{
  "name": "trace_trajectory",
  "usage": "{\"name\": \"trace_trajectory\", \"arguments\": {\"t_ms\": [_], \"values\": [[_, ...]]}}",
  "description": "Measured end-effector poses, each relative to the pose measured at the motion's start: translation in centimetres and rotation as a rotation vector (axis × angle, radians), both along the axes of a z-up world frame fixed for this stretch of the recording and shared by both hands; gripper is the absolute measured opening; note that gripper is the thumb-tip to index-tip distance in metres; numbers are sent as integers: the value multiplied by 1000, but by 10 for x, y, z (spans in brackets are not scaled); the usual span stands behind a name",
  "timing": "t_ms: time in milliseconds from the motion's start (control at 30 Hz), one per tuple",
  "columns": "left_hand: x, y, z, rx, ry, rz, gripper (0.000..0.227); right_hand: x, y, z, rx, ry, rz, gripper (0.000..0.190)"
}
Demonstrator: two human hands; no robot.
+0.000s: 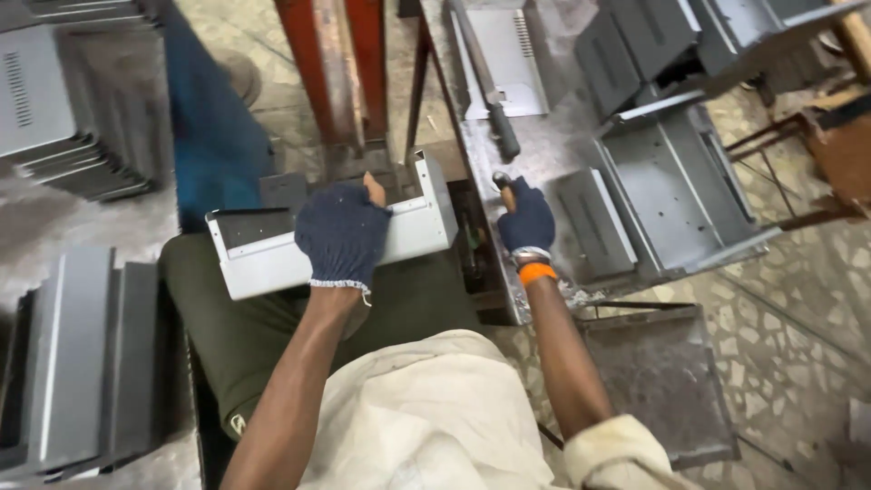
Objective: The person repeatedly picks up metal enclosures, places them against a vertical rod, and uses a hammer to tap edges and corners, generating sparks. The person flips and repositions each box to treat multiple sides before setting it aside and picking up the next one.
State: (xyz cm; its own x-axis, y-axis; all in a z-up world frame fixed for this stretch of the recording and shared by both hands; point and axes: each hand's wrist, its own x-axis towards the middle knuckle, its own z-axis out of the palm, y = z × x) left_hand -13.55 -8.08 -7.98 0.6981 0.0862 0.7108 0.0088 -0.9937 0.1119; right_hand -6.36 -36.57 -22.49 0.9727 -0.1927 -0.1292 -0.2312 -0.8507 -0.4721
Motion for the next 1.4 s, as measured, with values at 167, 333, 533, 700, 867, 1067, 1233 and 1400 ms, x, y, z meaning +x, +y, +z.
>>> {"name": "trace_trajectory", "arguments": {"t_ms": [167,333,533,700,867,1067,1233,1400], "values": [[-5,-22,2,-127,197,-58,53,4,-9,7,-118,-130,92,26],[-25,-68,55,-405,535,-263,69,-42,14,114,696,-463,129,39],[-41,-107,119,-572,405,-965,33,-85,-77,192,789,-647,-95,43],[-45,-127,149,-517,81,-1262,48,-101,-101,233,350,-1117,-305,43],[-15,-132,78,-740,217,-1167,20,-19,-115,176,-445,-1018,-522,39],[11,-132,17,-1122,666,-909,24,-17,-94,140,-548,-535,-366,43],[19,-130,1,-1251,796,-884,25,1,-120,105,-577,-220,-363,38],[17,-123,-9,-1216,818,-853,21,6,-130,113,-521,-120,-381,49]]}}
